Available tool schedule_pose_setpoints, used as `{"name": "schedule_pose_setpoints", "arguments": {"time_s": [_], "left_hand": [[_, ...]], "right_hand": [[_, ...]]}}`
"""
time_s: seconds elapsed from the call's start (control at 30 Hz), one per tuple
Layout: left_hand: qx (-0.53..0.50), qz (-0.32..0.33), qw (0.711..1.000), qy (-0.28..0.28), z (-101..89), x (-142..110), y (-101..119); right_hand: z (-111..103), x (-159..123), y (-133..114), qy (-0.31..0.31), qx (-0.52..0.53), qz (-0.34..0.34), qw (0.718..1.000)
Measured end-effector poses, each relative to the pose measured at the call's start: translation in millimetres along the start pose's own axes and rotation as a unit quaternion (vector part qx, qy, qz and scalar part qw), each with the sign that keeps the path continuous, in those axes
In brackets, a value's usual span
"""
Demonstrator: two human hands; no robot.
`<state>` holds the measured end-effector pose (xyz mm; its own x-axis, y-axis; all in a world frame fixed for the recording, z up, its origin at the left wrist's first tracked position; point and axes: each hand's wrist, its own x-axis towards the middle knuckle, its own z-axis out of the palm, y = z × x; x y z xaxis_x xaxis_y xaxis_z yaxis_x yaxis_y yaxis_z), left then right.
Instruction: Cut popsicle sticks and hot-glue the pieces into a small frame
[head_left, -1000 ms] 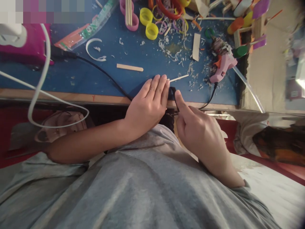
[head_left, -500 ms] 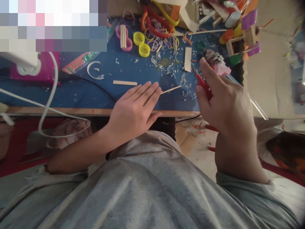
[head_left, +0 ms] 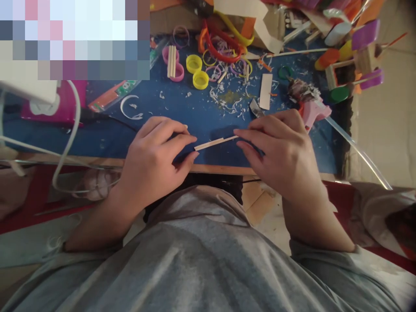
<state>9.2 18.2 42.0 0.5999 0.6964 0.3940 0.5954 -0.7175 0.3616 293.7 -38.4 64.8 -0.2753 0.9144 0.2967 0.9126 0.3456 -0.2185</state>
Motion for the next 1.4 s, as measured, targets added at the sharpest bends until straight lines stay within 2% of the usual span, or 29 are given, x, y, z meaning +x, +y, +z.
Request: {"name": "schedule_pose_setpoints", "arguments": {"time_s": [0.27,0.43,0.67,0.93,1.1,1.4], "left_hand": [[-0.011,-0.034,0.999,-0.035,-3.6,0,1],[-0.021,-0.044,0.998,-0.032,-3.2,-1,1],[-0.036,-0.035,0.999,-0.022,-3.2,-4,-1],[-0.007,-0.064,0.998,-0.001,-8.6,-12,-1],[-0.009,-0.060,0.998,0.007,-6.9,-16,-3],[-0.020,-0.063,0.998,-0.003,-7.0,-16,-4]], "right_hand": [[11,7,-8,-0.019,0.046,-0.018,0.999],[15,17,-17,-0.026,0.060,-0.029,0.997],[15,20,-28,-0.034,0.026,-0.049,0.998],[21,12,-38,-0.017,0.071,-0.008,0.997],[24,10,-39,-0.010,0.098,0.008,0.995],[25,11,-41,-0.013,0.116,0.019,0.993]]}}
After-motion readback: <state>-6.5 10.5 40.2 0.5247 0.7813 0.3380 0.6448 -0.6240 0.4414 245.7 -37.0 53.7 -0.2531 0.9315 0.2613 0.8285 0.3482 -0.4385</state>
